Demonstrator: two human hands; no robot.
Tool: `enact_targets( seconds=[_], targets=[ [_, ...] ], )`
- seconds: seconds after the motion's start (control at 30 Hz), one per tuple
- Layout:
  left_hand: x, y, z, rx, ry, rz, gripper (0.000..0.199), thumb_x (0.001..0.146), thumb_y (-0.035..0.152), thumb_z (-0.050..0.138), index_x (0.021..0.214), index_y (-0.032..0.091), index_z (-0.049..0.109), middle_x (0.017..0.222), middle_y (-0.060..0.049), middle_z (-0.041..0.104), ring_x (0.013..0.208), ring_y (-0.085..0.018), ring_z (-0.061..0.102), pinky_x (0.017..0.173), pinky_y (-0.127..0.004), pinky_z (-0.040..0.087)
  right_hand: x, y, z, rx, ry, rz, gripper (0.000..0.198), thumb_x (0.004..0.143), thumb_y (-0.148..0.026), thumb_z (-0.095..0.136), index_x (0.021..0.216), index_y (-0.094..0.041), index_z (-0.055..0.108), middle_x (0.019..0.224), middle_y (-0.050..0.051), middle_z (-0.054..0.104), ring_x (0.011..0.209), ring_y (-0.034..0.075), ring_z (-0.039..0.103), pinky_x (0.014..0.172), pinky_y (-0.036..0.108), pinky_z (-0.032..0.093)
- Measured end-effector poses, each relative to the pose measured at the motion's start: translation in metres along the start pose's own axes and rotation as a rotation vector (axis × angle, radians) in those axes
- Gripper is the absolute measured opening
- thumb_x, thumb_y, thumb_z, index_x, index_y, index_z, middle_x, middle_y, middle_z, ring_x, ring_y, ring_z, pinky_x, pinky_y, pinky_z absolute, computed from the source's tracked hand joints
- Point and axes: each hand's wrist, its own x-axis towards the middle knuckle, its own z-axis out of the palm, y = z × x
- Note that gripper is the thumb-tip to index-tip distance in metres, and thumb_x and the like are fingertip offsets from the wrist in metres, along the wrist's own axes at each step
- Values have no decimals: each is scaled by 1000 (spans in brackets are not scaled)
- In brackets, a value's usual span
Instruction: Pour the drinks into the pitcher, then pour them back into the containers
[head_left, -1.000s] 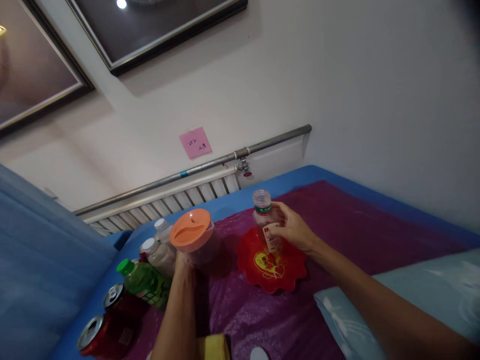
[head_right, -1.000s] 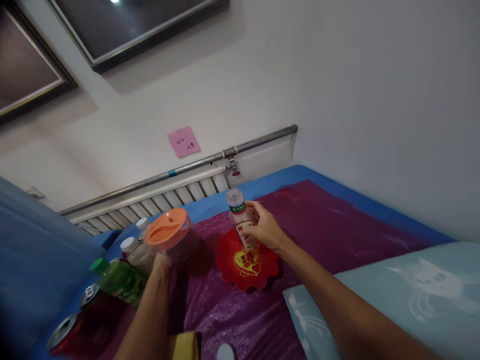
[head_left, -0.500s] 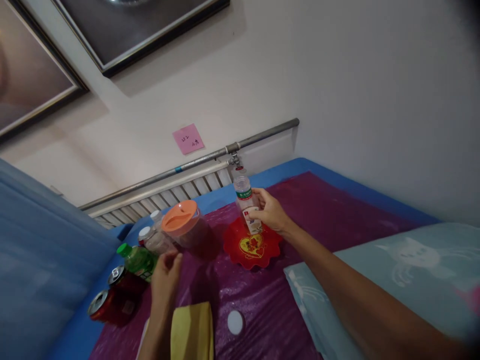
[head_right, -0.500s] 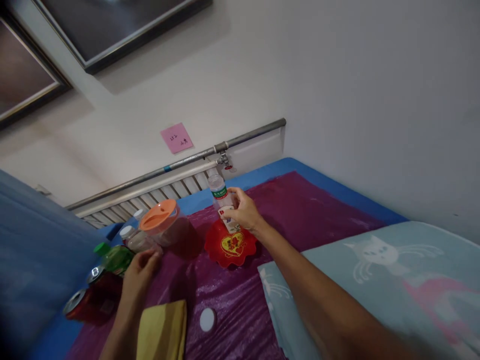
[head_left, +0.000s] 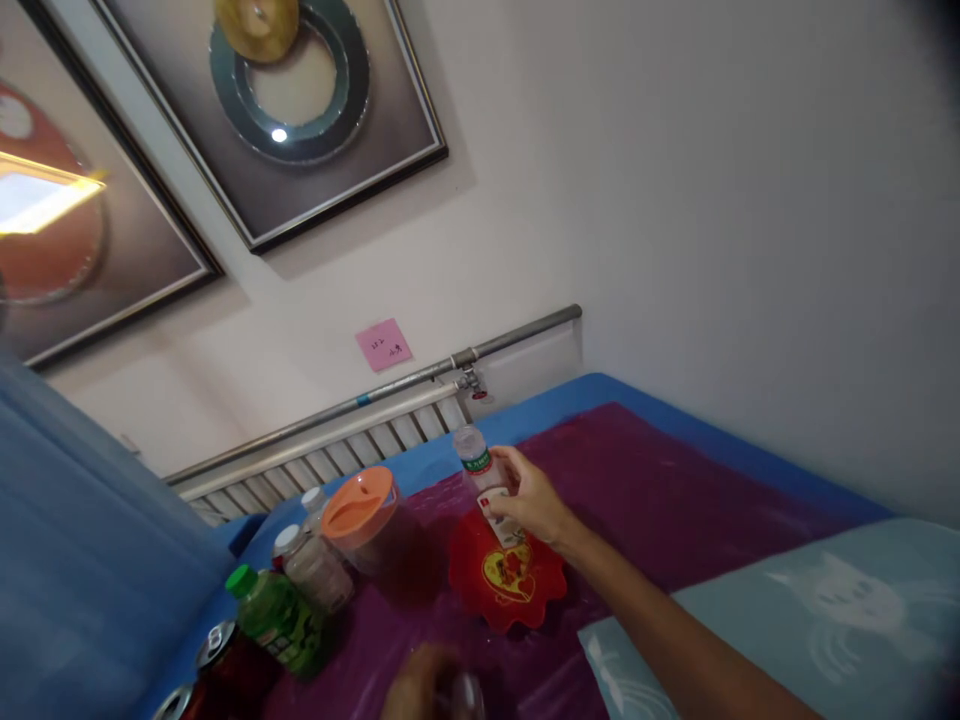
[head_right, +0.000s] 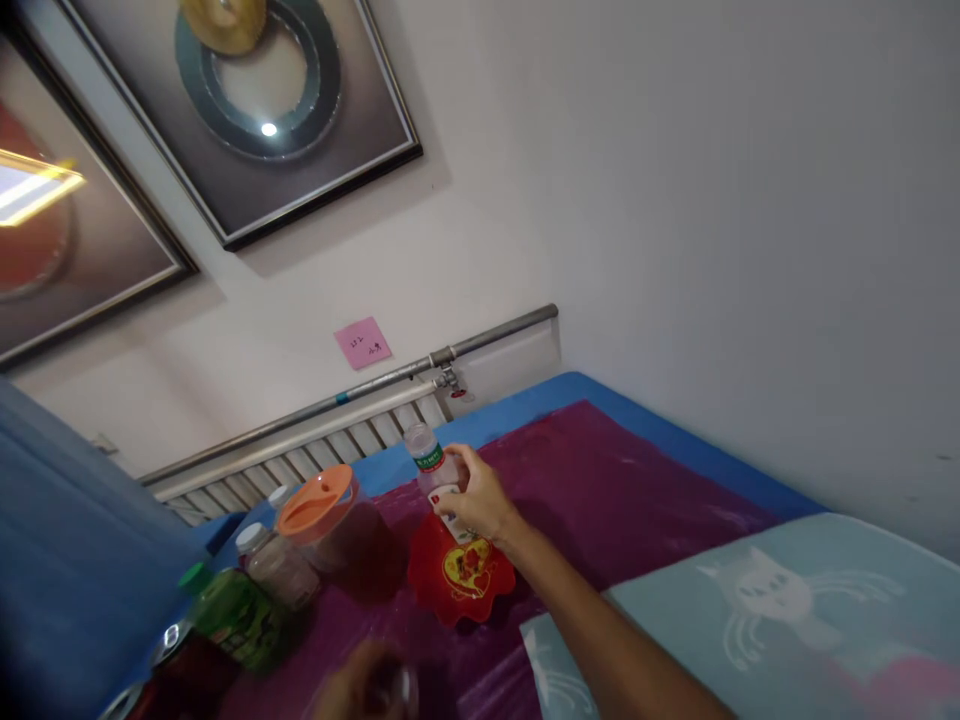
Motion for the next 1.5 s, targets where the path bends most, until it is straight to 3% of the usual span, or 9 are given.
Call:
enact_targets(
  seconds=[0.07, 0.17, 0.23, 0.33, 0.5, 0.7, 1.07, 1.23, 1.5],
  targets=[
    [12, 38, -23, -311, 180, 61, 38, 69, 44, 76, 100, 23, 74, 96, -9, 74, 89, -25, 68, 82, -34, 53, -2, -1, 2, -12, -13, -4, 63, 48, -13, 65, 110, -22, 53, 96, 1, 68, 89, 23, 65, 77, 32, 52],
    [33, 102, -52, -588, 414, 123, 51, 60, 50, 83, 99, 18, 73, 87, -8, 73, 81, -23, 67, 76, -33, 53, -7, -4, 6, -67, -26, -19, 63, 49, -12, 67, 110, -22, 57, 95, 1, 68, 88, 23, 64, 79, 34, 50],
    [46, 135, -63, -641, 516, 171, 53, 60, 50, 84, 101, 19, 72, 90, -6, 73, 82, -21, 67, 76, -31, 52, -10, -6, 8, -139, -42, -42, 63, 52, -13, 68, 113, -22, 59, 95, 1, 68, 89, 23, 63, 79, 34, 50],
    [59, 158, -69, -529, 523, 262, 47, 62, 42, 84, 102, 19, 74, 93, -6, 74, 87, -21, 67, 78, -30, 51, -13, -7, 10, -245, -72, -104, 63, 57, -14, 68, 118, -24, 58, 97, 1, 70, 90, 23, 64, 79, 34, 51],
    [67, 155, -76, -364, 429, 222, 39, 66, 32, 83, 101, 17, 75, 95, -8, 77, 90, -24, 69, 83, -33, 50, -11, -7, 10, -379, -60, -203, 62, 60, -15, 74, 120, -25, 60, 116, 6, 69, 107, 28, 62, 93, 42, 48],
    [66, 152, -84, -275, 404, 213, 36, 65, 32, 84, 96, 16, 77, 87, -8, 76, 79, -22, 67, 71, -29, 48, -13, -9, 12, -503, -72, -250, 63, 60, -12, 75, 121, -23, 63, 122, 10, 67, 115, 31, 59, 101, 47, 44],
    [65, 146, -87, -157, 470, 340, 35, 67, 46, 80, 91, 21, 76, 83, -6, 73, 79, -21, 64, 71, -28, 47, -16, -22, 13, -225, -185, -6, 67, 54, -10, 74, 119, -22, 62, 104, 3, 71, 91, 23, 64, 78, 34, 49],
    [67, 146, -87, -311, 382, 340, 40, 69, 52, 77, 95, 22, 77, 86, -5, 73, 80, -20, 64, 72, -28, 49, -15, -26, 10, -125, -243, 65, 72, 46, -11, 78, 116, -21, 62, 102, 3, 70, 93, 24, 63, 81, 35, 49],
    [70, 151, -82, -544, 301, 308, 53, 60, 57, 82, 99, 21, 78, 102, -7, 76, 102, -26, 65, 92, -34, 49, -15, -27, 9, 119, -375, 119, 61, 48, -13, 75, 107, -22, 63, 86, -2, 68, 81, 20, 63, 74, 31, 48]
  ],
)
